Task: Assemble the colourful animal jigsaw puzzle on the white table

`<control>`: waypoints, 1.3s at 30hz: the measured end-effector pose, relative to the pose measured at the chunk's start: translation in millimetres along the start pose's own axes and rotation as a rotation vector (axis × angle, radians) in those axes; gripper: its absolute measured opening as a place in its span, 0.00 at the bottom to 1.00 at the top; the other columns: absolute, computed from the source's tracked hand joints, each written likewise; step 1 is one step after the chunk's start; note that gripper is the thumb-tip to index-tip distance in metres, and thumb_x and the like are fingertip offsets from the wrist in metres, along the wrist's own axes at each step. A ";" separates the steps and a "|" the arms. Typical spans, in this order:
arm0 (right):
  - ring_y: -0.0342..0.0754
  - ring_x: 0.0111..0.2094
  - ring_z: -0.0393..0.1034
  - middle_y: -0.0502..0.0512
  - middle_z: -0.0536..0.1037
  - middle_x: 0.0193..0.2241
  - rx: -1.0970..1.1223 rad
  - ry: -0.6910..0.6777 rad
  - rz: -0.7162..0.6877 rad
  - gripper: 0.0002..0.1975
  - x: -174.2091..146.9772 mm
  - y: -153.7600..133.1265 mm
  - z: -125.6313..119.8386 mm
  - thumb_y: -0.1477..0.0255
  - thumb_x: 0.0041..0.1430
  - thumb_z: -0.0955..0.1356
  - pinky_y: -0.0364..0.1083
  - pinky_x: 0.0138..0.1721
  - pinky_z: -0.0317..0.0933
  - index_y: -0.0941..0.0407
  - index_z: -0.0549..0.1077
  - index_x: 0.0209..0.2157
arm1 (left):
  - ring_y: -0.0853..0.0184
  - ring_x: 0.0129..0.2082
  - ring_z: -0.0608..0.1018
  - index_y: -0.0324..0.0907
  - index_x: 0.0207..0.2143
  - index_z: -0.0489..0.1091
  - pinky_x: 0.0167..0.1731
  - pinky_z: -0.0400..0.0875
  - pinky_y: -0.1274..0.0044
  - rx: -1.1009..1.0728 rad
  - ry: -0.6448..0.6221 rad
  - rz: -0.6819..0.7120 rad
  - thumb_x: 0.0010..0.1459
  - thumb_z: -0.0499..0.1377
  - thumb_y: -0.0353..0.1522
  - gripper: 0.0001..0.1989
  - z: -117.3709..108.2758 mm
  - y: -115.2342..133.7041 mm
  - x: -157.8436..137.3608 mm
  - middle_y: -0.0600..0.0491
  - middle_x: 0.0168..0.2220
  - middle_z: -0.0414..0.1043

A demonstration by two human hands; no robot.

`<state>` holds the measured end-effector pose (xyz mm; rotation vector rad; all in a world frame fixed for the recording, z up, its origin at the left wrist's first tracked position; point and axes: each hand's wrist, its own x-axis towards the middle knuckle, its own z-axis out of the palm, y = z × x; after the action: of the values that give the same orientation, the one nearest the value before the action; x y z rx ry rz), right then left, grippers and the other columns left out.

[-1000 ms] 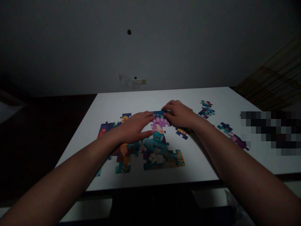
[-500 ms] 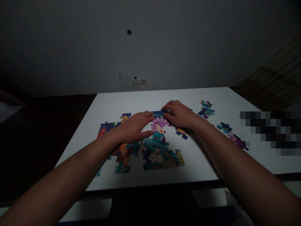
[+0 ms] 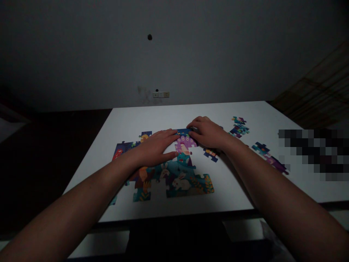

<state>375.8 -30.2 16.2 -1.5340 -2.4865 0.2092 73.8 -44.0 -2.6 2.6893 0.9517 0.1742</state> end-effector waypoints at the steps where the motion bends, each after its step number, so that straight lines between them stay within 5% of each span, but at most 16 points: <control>1: 0.68 0.66 0.78 0.70 0.86 0.61 -0.002 0.001 0.001 0.18 0.0 -0.5 0.2 0.66 0.82 0.70 0.64 0.71 0.71 0.54 0.89 0.61 | 0.46 0.88 0.63 0.47 0.83 0.66 0.85 0.61 0.53 0.005 -0.004 0.000 0.82 0.61 0.52 0.37 0.1 0.0 0.1 0.39 0.88 0.59; 33: 0.70 0.65 0.78 0.72 0.86 0.61 0.029 0.001 -0.059 0.18 -0.9 -0.8 2.4 0.66 0.81 0.70 0.68 0.71 0.72 0.54 0.88 0.63 | 0.41 0.86 0.66 0.46 0.83 0.67 0.83 0.64 0.46 -0.013 0.037 0.039 0.81 0.63 0.52 0.37 6.0 -5.6 0.4 0.37 0.87 0.61; 39: 0.69 0.65 0.78 0.70 0.86 0.60 0.026 0.006 -0.058 0.18 -0.4 0.1 4.2 0.65 0.82 0.71 0.67 0.72 0.71 0.53 0.88 0.63 | 0.44 0.86 0.66 0.46 0.83 0.66 0.84 0.63 0.51 0.020 0.041 0.038 0.82 0.63 0.51 0.36 6.8 -5.7 -0.5 0.38 0.87 0.62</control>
<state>375.0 -30.5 12.1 -1.4482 -2.5092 0.2265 71.3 -41.6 -10.8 2.7329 0.9188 0.2294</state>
